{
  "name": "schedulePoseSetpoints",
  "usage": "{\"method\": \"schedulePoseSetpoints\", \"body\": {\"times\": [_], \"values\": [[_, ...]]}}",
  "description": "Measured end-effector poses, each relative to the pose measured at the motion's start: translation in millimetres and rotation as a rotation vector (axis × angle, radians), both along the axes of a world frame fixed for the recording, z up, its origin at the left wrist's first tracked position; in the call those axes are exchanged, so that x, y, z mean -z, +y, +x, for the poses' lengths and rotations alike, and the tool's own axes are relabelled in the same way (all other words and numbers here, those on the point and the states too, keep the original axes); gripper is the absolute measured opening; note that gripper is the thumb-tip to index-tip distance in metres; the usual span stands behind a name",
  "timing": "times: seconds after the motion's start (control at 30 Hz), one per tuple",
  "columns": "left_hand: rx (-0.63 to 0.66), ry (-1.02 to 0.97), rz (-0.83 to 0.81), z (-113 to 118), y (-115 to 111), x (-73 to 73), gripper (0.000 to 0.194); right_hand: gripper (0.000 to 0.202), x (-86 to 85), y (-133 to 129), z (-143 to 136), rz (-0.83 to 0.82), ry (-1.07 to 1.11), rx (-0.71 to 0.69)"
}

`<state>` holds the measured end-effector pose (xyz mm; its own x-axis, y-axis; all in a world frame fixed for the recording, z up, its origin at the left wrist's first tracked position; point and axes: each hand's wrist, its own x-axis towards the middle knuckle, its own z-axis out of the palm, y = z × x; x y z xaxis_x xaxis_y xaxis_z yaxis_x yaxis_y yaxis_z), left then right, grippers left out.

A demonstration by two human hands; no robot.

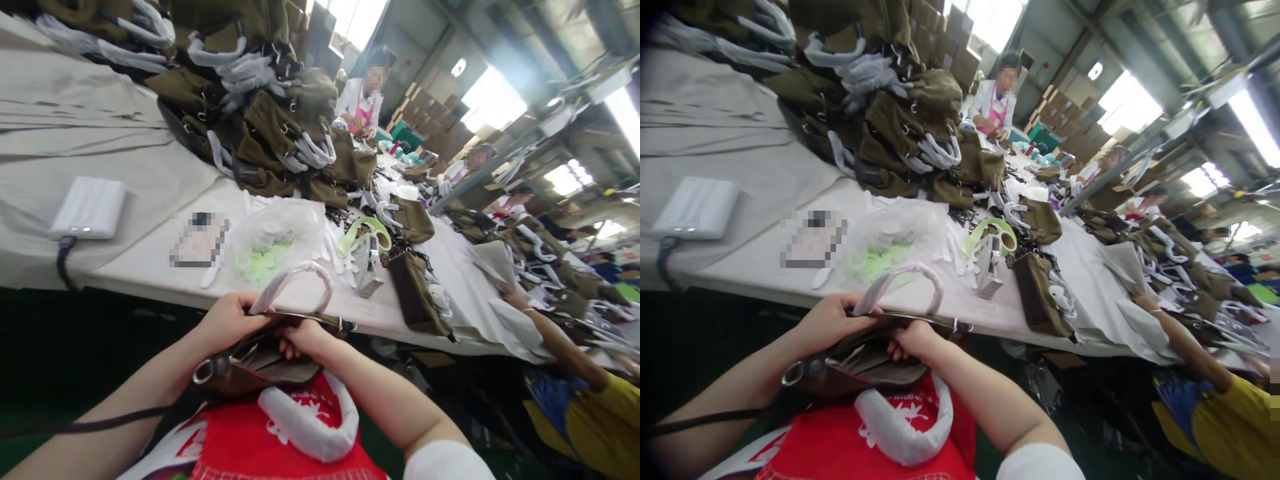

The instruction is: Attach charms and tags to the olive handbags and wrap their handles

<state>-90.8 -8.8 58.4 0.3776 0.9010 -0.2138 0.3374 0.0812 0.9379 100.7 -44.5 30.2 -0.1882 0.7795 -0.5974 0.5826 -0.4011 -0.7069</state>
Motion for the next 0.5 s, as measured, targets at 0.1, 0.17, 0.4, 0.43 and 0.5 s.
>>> {"method": "schedulePoseSetpoints", "body": {"times": [0.1,0.17,0.4,0.43,0.5], "values": [[-0.003,0.008,-0.001,-1,-1,-3.2,0.024,0.019,-14.5,-2,-4,0.206,-0.294,-0.230],[0.002,0.011,-0.010,1,-3,-4.4,0.024,0.018,-25.9,-7,-14,0.372,-0.406,-0.332],[0.141,0.080,0.030,-2,-5,-8.6,0.025,0.027,-45.4,-21,-58,0.465,-0.302,-0.662],[0.159,0.110,0.088,-7,-7,-15.6,0.032,0.028,-45.0,-20,-58,0.458,-0.298,-0.651],[0.154,0.173,0.288,-16,-16,-35.5,0.046,0.028,-43.3,-17,-56,0.430,-0.299,-0.597]]}}
